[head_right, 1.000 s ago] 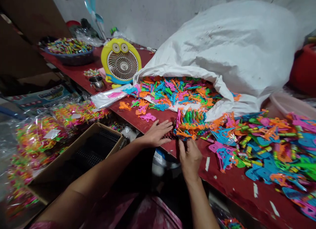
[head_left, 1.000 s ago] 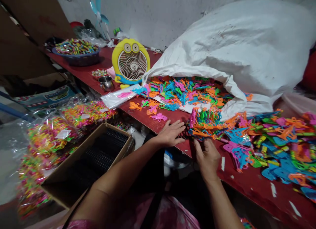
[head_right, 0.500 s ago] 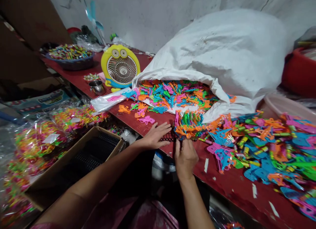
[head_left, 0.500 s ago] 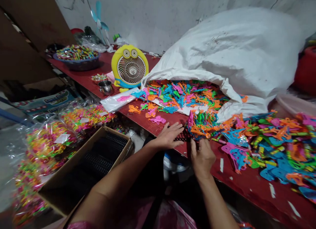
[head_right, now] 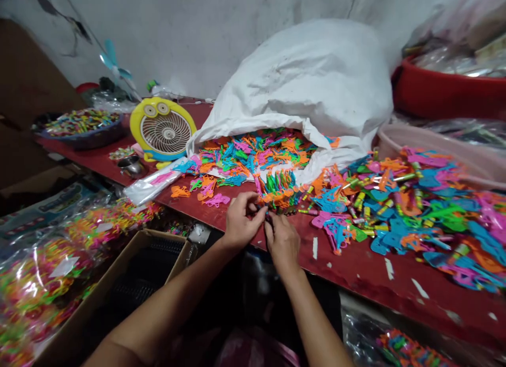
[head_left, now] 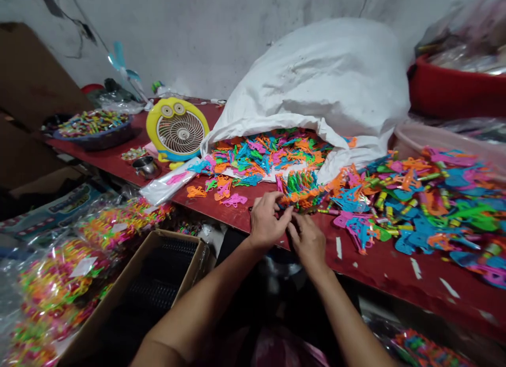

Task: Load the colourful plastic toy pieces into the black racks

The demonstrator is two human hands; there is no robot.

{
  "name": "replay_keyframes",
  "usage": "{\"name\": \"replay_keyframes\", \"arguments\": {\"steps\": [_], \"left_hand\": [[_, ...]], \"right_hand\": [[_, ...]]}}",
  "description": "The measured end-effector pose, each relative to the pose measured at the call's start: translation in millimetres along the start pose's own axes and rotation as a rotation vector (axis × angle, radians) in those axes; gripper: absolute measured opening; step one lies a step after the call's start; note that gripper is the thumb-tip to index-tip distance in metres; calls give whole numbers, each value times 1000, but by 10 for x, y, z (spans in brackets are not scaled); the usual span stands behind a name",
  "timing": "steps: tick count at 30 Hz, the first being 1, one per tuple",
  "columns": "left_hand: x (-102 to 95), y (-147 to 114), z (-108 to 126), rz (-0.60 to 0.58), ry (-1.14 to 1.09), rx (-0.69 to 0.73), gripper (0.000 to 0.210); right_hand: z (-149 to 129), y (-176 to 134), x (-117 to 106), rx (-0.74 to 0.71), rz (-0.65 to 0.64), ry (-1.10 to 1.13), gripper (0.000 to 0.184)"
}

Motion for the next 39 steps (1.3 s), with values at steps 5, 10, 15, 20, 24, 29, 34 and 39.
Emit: {"name": "replay_keyframes", "arguments": {"steps": [5,10,15,20,24,29,34,39], "left_hand": [[43,-63,-4,14,40,-31,14],[109,-100,-63,20,27,-114,16],[170,-82,-110,-9,-19,-230,12],[258,-128,-118,13,-90,-308,11],[331,-180,-109,52,-249,-340,17],[306,-214,-75,121,-435,-334,29],[136,-283,18,69,-625,-426,39],[11,-401,193,-106,-773,-533,34]], "right_hand": [[42,-9,18,5,-22,41,30],[138,-48,61,-1,-37,123,32],[217,-52,-2,39,19,329,26],[403,37,-160,365,365,301,14],[573,116,-143,406,427,240,34],[581,108,-100,374,427,254,38],[256,-21,-289,319,401,322,28],[-49,-225,-306,338,87,702,27]]}}
Point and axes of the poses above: each hand's wrist, its own y-axis towards the middle knuckle, its own x-axis out of the palm, z = x × y, the point moved 1 cm from there along y, towards the middle knuckle, and after that the axes turned 10 degrees about -x, right-handed, at the moved point
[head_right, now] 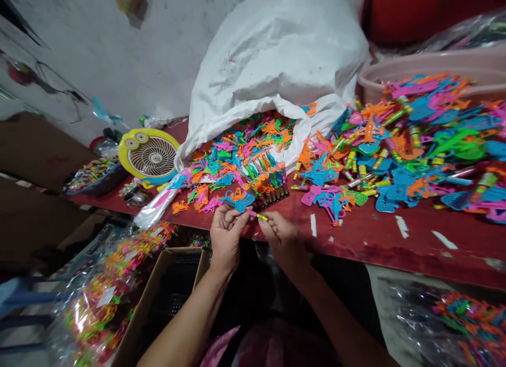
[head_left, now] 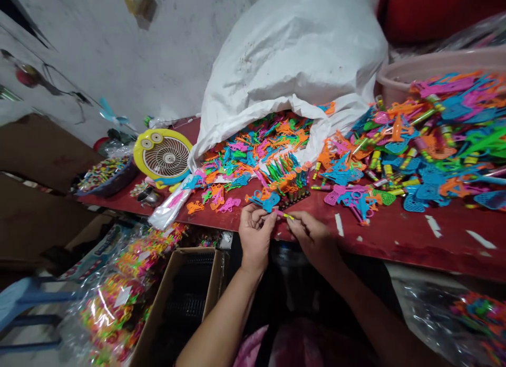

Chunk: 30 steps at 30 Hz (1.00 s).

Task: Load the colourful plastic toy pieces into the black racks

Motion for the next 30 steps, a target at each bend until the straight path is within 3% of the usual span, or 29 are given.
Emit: {"name": "replay_keyframes", "arguments": {"steps": [5,7,14,19,24,26,30], "left_hand": [[36,-74,115,-98,-57,-107,26],[22,-65,159,-89,-4,-112,25],[-20,-74,242,5,274,-52,53],[11,-115,179,53,294,-26,50],[13,-135,93,79,279,-1,45],[11,-157,101,78,265,3,44],[2,-250,133,13,227,-12,38]], "right_hand": [[26,-94,17,206,-25,255,27],[16,-110,9,205,-27,311,26],[-65,-183,16,167,-71,385,31],[-132,-214,3,127,-71,272,36],[-185,-255,59,110,-39,313,36],[-190,-251,103,132,-41,372,35],[-141,-195,195,309,-37,611,31]]}}
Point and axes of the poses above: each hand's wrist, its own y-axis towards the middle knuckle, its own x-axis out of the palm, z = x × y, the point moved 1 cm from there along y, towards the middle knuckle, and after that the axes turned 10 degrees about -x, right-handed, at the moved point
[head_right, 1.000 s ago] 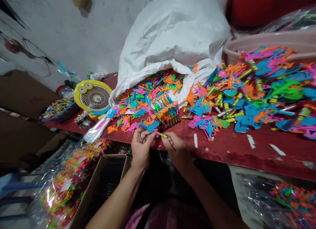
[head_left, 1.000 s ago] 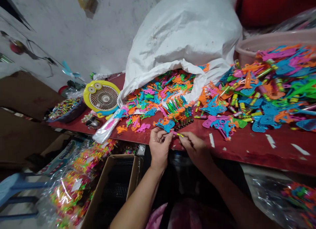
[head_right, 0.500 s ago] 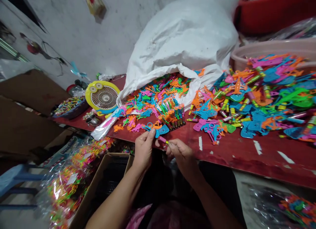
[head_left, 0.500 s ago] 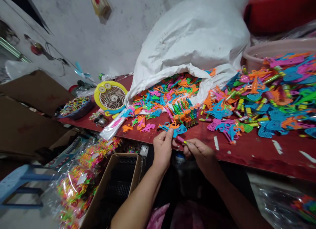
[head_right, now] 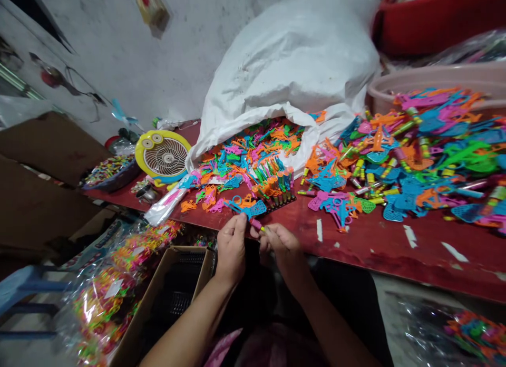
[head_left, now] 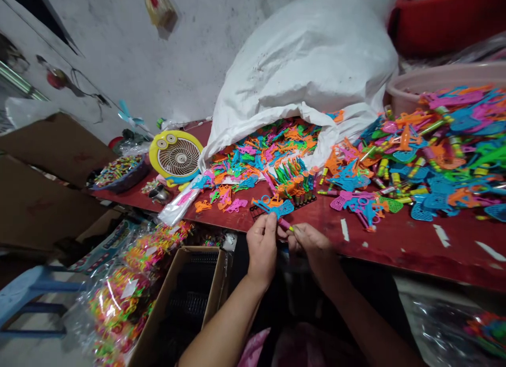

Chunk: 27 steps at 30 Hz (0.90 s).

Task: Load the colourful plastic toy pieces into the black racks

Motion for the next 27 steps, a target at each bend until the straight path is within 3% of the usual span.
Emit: {"name": "replay_keyframes", "arguments": {"steps": [5,10,16,20,24,27], "left_hand": [[-38,-88,-143,-88,-10,-38,26],[-91,-53,-267,2,111,77,18],[-107,63,-233,45,210,161,13],[-143,222,-255,140,307,292,8],[-111,406,-327,157,370,350,8],[-30,514,-380,166,385,358,9]], "right_hand": [[89,86,0,59,-68,112,31],[177,136,8,59,-94,133,32],[211,226,5,73,-130,56,40],[102,296,-155,55,25,-102,43],[-23,448,-464,-77,251,-297,41],[-33,601,-668,-170,320,-402,39]]}}
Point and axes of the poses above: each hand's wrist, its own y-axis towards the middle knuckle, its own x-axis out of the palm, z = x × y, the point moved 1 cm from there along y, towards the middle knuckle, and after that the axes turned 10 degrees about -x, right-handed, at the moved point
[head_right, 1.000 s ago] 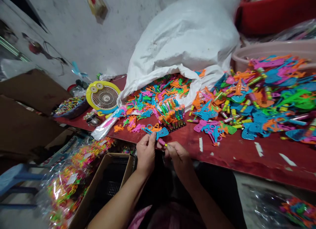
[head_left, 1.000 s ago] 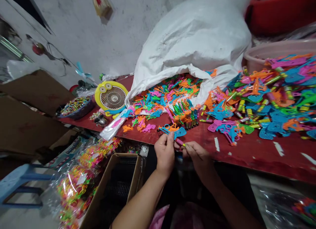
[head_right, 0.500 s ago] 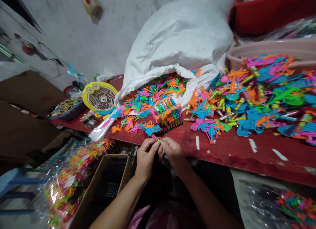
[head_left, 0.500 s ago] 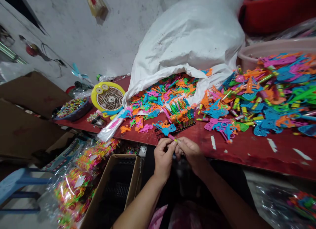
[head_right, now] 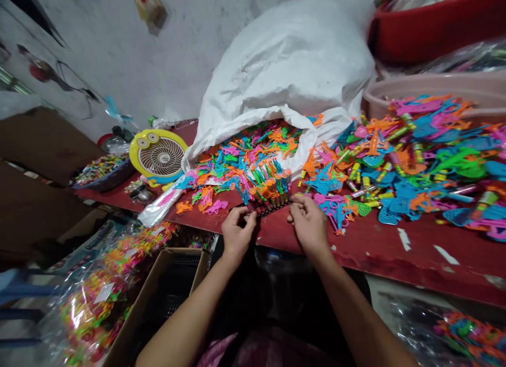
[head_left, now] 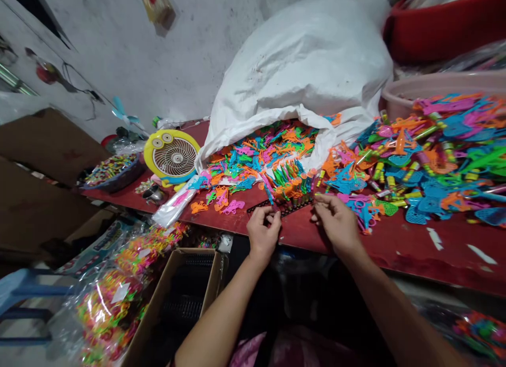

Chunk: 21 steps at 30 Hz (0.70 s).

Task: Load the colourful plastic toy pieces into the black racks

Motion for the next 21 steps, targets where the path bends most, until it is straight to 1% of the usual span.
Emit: {"name": "replay_keyframes", "arguments": {"steps": [2,5,7,10,12,16,19,21], "left_hand": [[78,33,-34,-7,-4,-19,10],[169,68,-88,-24,-22,-64,13],[201,86,-101,-29,-53,-83,14],[196,112,-69,-26,-79,-96,15],[170,123,-34,-19,-31,-63,17],[130,93,-43,47,122,81,20],[135,40,-121,121,116,114,10],[150,11,-158,149,151,162,8]], "right_hand": [[80,119,-35,-73,29,-63,36],[184,266,-31,-202,72,-209,29],[222,335,-2,-271,80,-301,27],[243,392,54,-335,60,-405,29],[252,407,86,-354,41,-448,33],[281,418,104,-338,-5,-482,41],[285,421,94,-299,-87,-521,36],[274,420,88,-280,-121,-541,30]]}}
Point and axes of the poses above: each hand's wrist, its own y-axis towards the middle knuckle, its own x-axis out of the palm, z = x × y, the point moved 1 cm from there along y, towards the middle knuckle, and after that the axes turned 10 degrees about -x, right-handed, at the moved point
